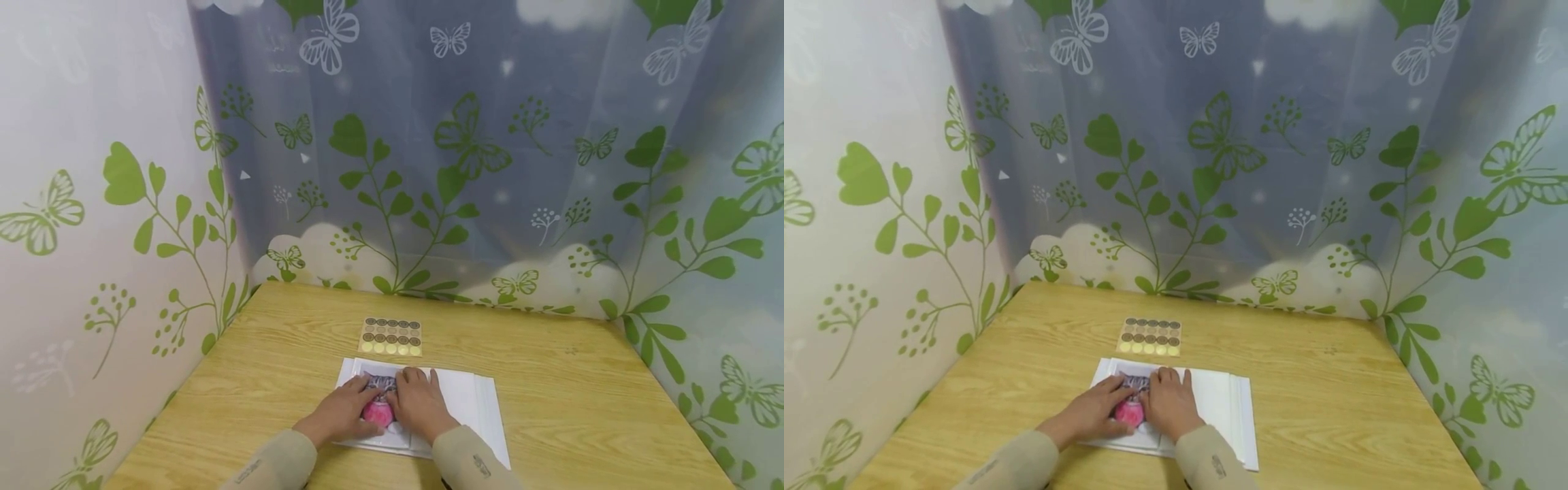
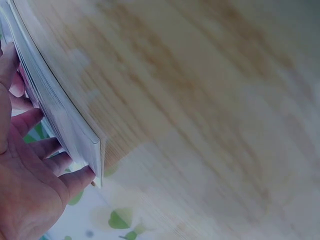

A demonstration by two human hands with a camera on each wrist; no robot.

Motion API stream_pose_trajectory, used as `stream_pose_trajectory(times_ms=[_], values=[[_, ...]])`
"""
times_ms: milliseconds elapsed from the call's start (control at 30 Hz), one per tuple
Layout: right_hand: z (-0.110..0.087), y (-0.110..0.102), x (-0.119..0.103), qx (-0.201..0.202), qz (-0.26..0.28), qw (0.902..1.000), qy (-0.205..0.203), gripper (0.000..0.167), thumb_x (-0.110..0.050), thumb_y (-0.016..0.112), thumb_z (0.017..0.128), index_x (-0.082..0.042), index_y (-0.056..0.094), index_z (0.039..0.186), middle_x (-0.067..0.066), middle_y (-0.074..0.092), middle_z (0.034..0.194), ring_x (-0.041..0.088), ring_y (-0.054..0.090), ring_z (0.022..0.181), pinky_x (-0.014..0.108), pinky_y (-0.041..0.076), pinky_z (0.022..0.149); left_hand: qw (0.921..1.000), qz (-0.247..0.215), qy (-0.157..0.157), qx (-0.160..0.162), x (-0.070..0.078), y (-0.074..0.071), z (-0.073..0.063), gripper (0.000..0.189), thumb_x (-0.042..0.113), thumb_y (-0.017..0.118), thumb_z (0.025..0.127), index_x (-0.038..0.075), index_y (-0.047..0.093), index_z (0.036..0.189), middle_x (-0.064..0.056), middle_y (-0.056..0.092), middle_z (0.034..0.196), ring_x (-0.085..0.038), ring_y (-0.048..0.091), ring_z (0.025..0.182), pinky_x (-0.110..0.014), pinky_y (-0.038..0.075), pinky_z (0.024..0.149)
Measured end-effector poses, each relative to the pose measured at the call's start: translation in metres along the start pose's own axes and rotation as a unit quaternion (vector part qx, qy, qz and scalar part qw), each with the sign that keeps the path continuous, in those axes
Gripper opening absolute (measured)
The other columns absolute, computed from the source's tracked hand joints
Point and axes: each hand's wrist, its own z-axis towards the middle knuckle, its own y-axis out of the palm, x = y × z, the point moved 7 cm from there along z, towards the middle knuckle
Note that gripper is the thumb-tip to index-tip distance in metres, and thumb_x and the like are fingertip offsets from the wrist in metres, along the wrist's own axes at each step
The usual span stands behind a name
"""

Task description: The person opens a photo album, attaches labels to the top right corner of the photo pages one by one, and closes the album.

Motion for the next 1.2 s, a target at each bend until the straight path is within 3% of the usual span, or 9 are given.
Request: stream_pose_trajectory(times_ms=[933,1200], values=[[-0.009,-0.002,0.01,0.013,-0.006,0.9998,-0.012,0.054,-0.04,0.054,0.1,-0.003,0.055,0.138,0.016,0.055,0.137,0.033,0.048,0.13,0.064,0.028,0.111,0.9998,0.009,0.01,0.011,-0.003,0.001,0.001,0.075,0.048,0.077,0.082,0.006,0.055,0.14,-0.026,0.041,0.148,-0.047,0.038,0.136,-0.06,0.035,0.108],[-0.01,-0.003,0.011,0.004,-0.008,0.9999,-0.01,0.055,-0.04,0.053,0.1,-0.003,0.053,0.14,0.016,0.054,0.138,0.033,0.048,0.13,0.064,0.028,0.111,0.9999,0.012,0.001,0.008,-0.004,0.004,0.002,0.076,0.05,0.077,0.08,0.008,0.055,0.14,-0.024,0.042,0.149,-0.044,0.039,0.137,-0.058,0.035,0.109]])
